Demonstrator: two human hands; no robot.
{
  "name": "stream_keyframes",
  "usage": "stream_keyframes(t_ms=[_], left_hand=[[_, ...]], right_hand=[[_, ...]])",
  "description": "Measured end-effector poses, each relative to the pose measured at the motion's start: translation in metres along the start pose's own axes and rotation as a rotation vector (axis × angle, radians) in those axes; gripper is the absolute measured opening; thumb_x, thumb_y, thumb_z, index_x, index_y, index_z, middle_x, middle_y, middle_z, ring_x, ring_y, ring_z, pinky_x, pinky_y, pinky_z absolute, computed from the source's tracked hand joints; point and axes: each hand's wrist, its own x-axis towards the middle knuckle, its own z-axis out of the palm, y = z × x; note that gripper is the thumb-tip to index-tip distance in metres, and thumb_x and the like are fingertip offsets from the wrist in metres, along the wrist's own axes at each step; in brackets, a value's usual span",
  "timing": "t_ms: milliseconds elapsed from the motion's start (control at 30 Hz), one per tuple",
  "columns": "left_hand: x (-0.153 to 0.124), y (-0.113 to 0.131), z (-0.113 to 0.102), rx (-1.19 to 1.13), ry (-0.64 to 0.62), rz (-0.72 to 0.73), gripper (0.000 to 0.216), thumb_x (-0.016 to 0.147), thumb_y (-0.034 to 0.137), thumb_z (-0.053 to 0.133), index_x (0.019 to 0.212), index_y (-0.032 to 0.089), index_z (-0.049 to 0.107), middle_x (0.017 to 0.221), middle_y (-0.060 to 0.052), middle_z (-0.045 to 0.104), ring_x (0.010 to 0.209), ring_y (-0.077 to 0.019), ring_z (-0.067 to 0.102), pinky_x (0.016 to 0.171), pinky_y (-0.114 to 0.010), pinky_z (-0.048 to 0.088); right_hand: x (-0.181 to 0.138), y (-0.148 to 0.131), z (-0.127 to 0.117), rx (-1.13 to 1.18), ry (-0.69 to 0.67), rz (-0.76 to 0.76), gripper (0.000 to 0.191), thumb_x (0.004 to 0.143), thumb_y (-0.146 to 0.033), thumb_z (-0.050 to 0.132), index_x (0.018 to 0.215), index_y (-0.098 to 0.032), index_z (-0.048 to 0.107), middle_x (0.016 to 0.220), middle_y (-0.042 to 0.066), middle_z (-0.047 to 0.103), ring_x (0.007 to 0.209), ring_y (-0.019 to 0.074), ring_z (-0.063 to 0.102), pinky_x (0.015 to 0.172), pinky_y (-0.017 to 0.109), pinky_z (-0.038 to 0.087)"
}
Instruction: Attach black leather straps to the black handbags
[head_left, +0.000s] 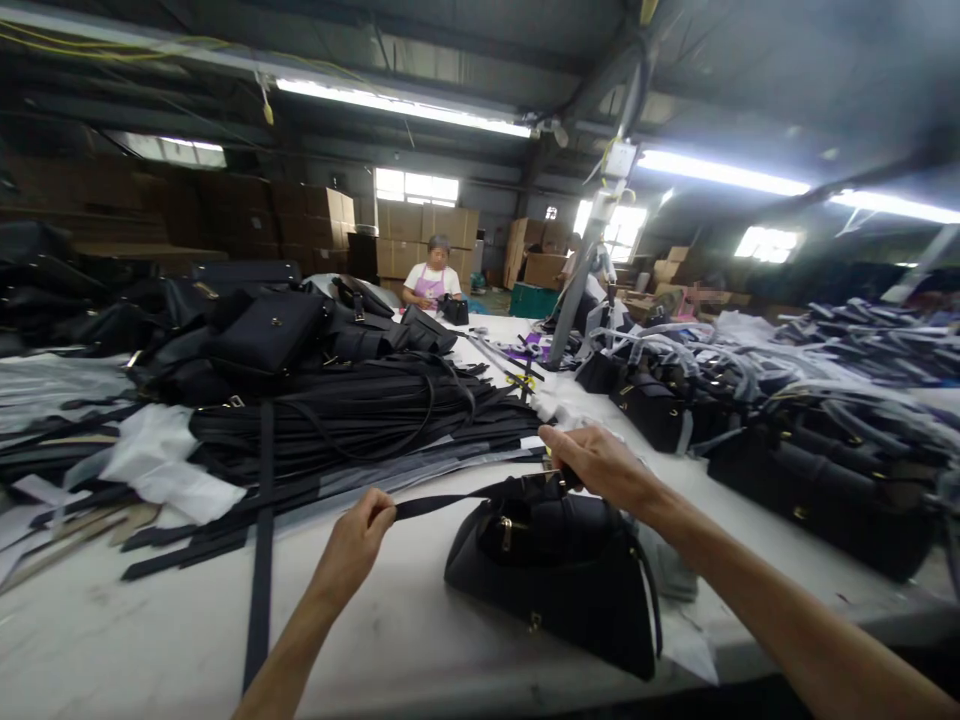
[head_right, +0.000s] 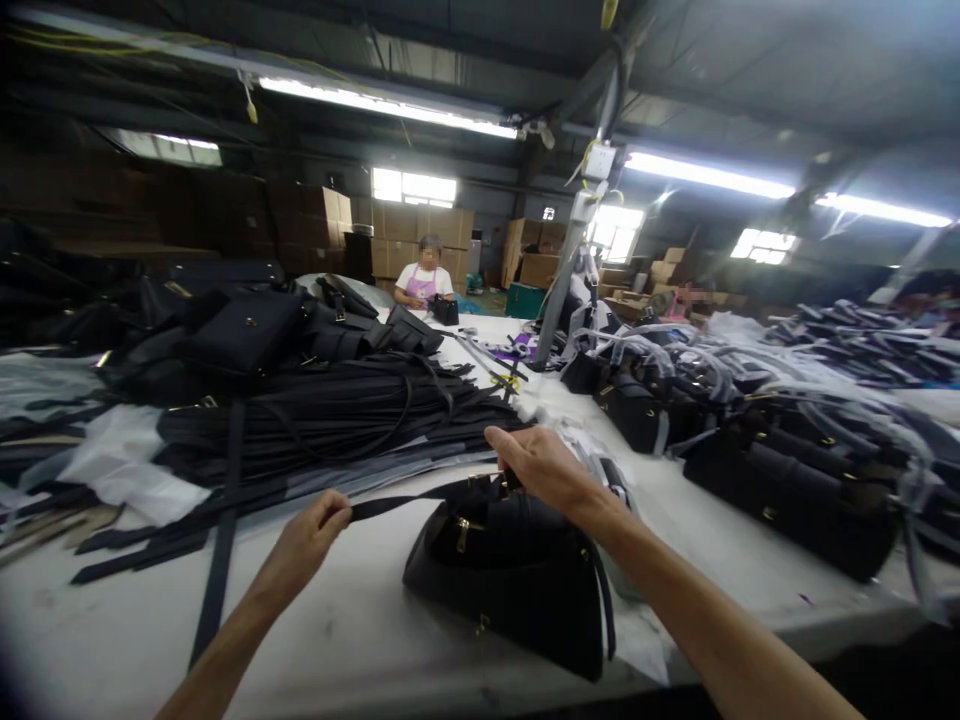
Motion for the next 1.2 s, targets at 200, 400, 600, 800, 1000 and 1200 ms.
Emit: stream_keyframes(t_ms=[200, 400, 600, 800, 1000, 1200], left_hand=[[-0.001, -0.018, -0.003, -0.019, -0.014, -0.027, 0.023, 0.078, 0.043, 0.044, 0.069, 0.023, 0.05, 0.063, 0.003, 0.052, 0.064, -0.0193, 0.051, 0.063, -0.029, 0.038], [-0.006, -0.034, -0.01, -0.086, -0.071, -0.08, 0.025, 0.079, 0.044, 0.045, 0.067, 0.022, 0.05, 0.061, 0.003, 0.051, 0.061, -0.0177, 0.05, 0.058, -0.027, 0.039], [-0.014, -0.018, -0.029, 0.028, -0.13, 0.042, 0.022, 0.084, 0.04, 0.047, 0.075, 0.021, 0.055, 0.071, 0.0, 0.06, 0.07, -0.0207, 0.056, 0.067, -0.03, 0.044], [-0.015, 0.072, -0.014, 0.024, -0.259, 0.326, 0.029, 0.082, 0.031, 0.062, 0.111, 0.025, 0.06, 0.116, -0.005, 0.065, 0.11, -0.0259, 0.057, 0.096, -0.039, 0.041], [-0.007, 0.125, 0.018, 0.055, -0.252, 0.558, 0.01, 0.082, 0.023, 0.066, 0.09, 0.021, 0.059, 0.087, -0.001, 0.066, 0.081, -0.0198, 0.061, 0.074, -0.031, 0.045], [0.001, 0.116, 0.028, 0.113, -0.105, 0.7, 0.021, 0.082, 0.025, 0.07, 0.098, 0.02, 0.056, 0.097, -0.004, 0.065, 0.093, -0.0221, 0.058, 0.08, -0.034, 0.042]], right_hand=[[0.004, -0.001, 0.001, -0.028, 0.015, -0.027, 0.061, 0.089, -0.065, 0.038, 0.055, -0.018, 0.055, 0.043, -0.003, 0.046, 0.041, 0.0099, 0.04, 0.043, 0.023, 0.028], [0.005, 0.003, 0.003, -0.015, 0.0, -0.018, 0.061, 0.088, -0.066, 0.039, 0.051, -0.019, 0.049, 0.042, -0.004, 0.038, 0.041, 0.0093, 0.035, 0.042, 0.023, 0.024], [0.004, -0.001, -0.012, -0.06, -0.261, -0.067, 0.049, 0.085, -0.061, 0.051, 0.062, -0.018, 0.054, 0.051, -0.006, 0.043, 0.044, 0.0076, 0.036, 0.042, 0.021, 0.024], [0.002, -0.016, -0.014, -0.023, -0.437, -0.066, 0.046, 0.082, -0.061, 0.057, 0.068, -0.017, 0.061, 0.052, -0.004, 0.049, 0.047, 0.0092, 0.046, 0.044, 0.02, 0.031], [-0.001, -0.019, -0.009, -0.06, -0.382, -0.087, 0.043, 0.083, -0.057, 0.057, 0.072, -0.016, 0.065, 0.059, -0.002, 0.055, 0.05, 0.0093, 0.048, 0.044, 0.02, 0.032], [-0.008, -0.027, -0.01, -0.075, -0.378, -0.088, 0.035, 0.083, -0.049, 0.06, 0.073, -0.017, 0.066, 0.054, -0.004, 0.052, 0.048, 0.0091, 0.046, 0.044, 0.021, 0.03]])
